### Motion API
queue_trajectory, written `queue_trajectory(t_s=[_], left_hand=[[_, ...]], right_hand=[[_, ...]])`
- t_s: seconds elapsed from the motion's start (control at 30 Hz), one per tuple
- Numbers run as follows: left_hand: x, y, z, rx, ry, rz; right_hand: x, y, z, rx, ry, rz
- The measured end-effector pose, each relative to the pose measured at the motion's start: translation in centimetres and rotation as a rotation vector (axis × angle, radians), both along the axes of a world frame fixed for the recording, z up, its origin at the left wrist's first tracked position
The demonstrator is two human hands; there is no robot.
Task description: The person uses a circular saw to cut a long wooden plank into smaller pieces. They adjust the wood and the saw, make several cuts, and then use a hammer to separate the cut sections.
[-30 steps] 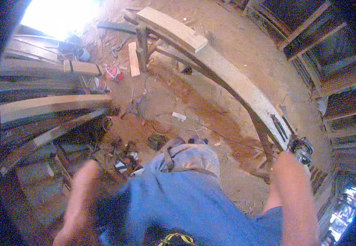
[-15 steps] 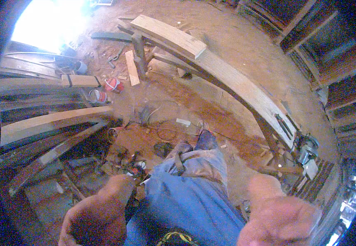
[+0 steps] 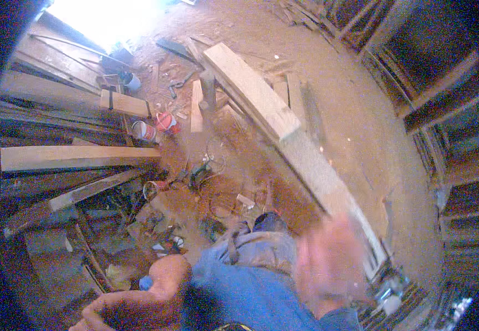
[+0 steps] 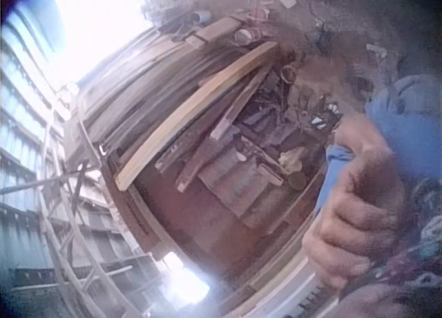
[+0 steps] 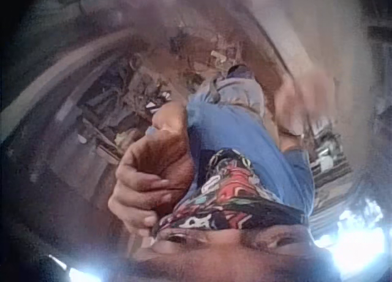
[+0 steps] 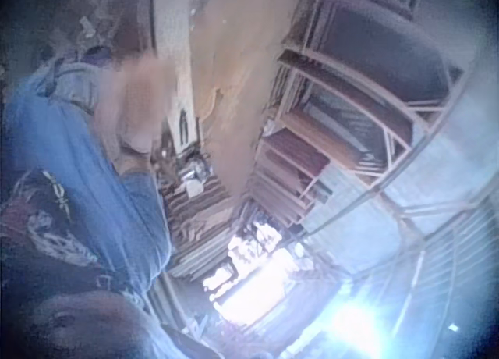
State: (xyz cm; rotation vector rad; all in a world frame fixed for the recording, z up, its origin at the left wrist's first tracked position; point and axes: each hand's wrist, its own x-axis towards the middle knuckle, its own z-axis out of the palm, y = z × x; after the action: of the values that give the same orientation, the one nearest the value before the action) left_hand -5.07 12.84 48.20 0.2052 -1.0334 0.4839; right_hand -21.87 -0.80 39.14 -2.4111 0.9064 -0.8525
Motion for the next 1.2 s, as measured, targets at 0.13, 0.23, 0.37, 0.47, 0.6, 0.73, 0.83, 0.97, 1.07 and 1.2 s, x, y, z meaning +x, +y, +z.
queue_trajectory(t_s=[0.13,0.23,0.37,0.47,0.6,0.73,0.83,0.97,1.07,1.2], left_hand=[[0.4,-4.0,-2.5,0.442,0.324,-0.042],[2.5,-8.4,-8.0,1.259,0.366,0.395],[6.7,-14.4,-18.7,1.428,0.802,0.09],[9.5,-16.3,-27.3,1.744,0.872,0.086],[11.0,-21.6,-36.4,1.776,1.046,0.038],[8.8,-29.3,-43.2,1.93,0.964,0.245],[5.2,-32.5,-47.3,1.962,0.878,0.441],[3.5,-34.4,-45.2,1.812,0.975,0.484],[5.7,-34.3,-44.2,1.874,0.899,0.398],[11.6,-32.4,-43.2,1.684,0.87,0.037]], right_hand=[[13.5,-16.8,-16.9,0.439,-0.006,-0.025],[15.9,-23.7,-28.6,0.006,0.48,-0.135],[19.0,-25.5,-32.6,0.081,0.626,0.018],[19.7,-26.2,-33.1,0.273,0.675,0.072],[14.8,-25.7,-31.3,0.82,0.186,0.419],[6.7,-27.7,-29.5,1.176,0.205,0.617],[3.6,-26.8,-30.2,0.778,0.579,0.439],[4.3,-22.6,-28.0,0.545,0.771,0.168],[5.0,-22.2,-31.4,0.36,0.617,0.101],[11.9,-25.4,-31.5,0.172,0.484,0.19]])
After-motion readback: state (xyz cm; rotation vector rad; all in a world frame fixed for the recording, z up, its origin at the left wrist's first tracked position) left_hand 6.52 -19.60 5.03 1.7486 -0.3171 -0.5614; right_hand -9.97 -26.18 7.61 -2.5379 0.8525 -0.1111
